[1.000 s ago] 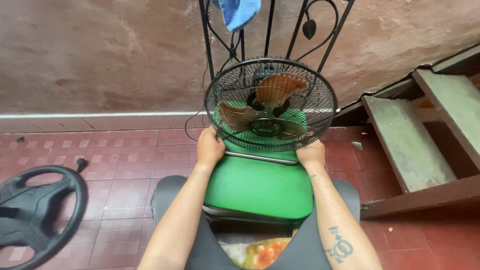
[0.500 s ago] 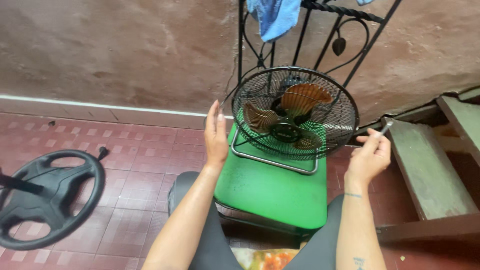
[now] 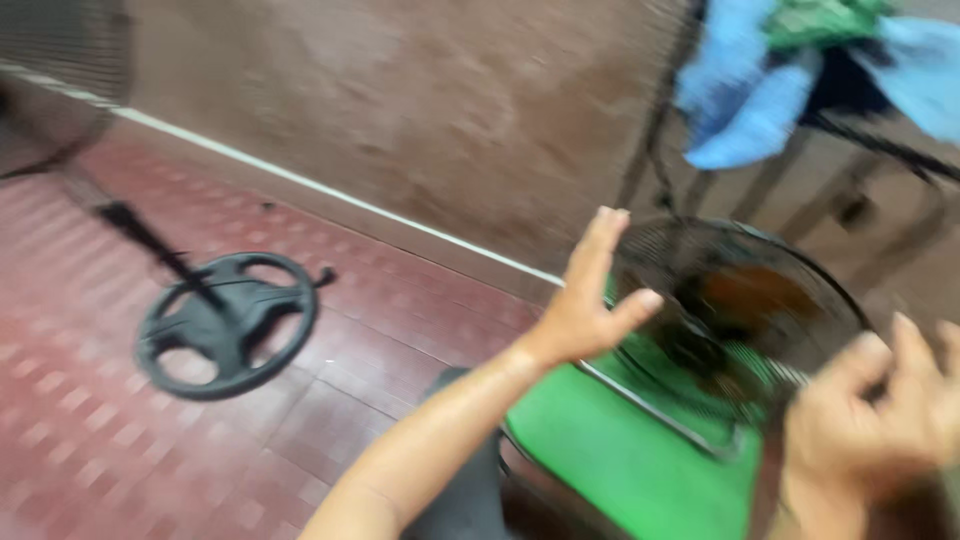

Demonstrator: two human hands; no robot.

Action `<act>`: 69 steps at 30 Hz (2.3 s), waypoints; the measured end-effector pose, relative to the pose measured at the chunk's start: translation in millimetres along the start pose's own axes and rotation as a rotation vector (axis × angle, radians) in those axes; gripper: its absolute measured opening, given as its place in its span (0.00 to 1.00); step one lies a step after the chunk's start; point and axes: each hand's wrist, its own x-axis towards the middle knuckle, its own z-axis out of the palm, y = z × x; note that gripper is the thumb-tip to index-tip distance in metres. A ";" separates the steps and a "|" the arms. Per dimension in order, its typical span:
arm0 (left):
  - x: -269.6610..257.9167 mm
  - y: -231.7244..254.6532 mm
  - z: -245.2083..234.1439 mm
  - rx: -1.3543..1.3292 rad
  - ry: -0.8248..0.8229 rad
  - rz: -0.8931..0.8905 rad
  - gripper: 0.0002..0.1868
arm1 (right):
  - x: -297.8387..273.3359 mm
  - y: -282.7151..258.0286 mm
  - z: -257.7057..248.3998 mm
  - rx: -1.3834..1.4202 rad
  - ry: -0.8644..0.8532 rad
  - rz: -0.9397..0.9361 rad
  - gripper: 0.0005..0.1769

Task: The person assembles a small black desk fan by screwing the blades onto the motor hub, attaching the front cage, and securing the rear cage. They then move to a larger standing fan, remove its front cage, and unscrew the blade hub.

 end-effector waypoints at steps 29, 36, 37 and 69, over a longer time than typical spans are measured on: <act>141.4 127.5 -412.5 0.877 0.759 -0.577 0.32 | 233.6 -416.6 217.1 0.989 -1.183 0.336 0.13; 155.6 198.2 -559.3 1.118 0.803 -0.530 0.33 | 310.9 -527.0 243.2 0.877 -1.189 0.309 0.16; 155.9 207.6 -575.3 1.132 0.809 -0.522 0.33 | 319.1 -537.4 249.7 0.896 -1.139 0.317 0.16; 244.8 171.5 -746.5 1.267 0.398 -0.313 0.21 | 317.3 -640.0 370.4 1.045 -1.156 0.687 0.22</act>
